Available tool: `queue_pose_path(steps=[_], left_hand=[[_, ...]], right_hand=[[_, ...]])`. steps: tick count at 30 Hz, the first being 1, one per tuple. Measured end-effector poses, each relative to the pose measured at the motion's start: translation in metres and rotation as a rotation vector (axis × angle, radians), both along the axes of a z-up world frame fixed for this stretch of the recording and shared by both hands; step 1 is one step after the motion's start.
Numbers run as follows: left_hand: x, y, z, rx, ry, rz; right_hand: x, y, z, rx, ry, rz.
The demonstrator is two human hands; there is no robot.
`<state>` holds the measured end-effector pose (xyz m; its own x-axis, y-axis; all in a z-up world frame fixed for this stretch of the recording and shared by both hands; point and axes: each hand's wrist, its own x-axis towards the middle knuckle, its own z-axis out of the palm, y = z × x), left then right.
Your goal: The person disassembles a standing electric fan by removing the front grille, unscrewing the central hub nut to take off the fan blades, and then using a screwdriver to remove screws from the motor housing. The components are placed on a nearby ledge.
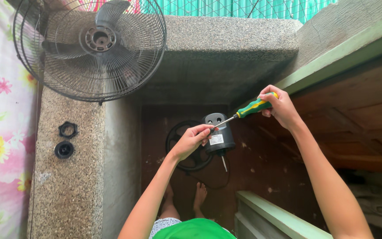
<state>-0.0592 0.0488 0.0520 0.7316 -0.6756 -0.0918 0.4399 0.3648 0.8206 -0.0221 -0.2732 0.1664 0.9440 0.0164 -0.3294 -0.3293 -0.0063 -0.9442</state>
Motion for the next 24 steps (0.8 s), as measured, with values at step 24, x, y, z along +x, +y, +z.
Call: queue_pose_path(steps=[24], left_hand=[[-0.107, 0.28, -0.014, 0.279, -0.022, 0.718]], right_hand=[[0.032, 0.324, -0.044, 0.086, -0.003, 0.434]])
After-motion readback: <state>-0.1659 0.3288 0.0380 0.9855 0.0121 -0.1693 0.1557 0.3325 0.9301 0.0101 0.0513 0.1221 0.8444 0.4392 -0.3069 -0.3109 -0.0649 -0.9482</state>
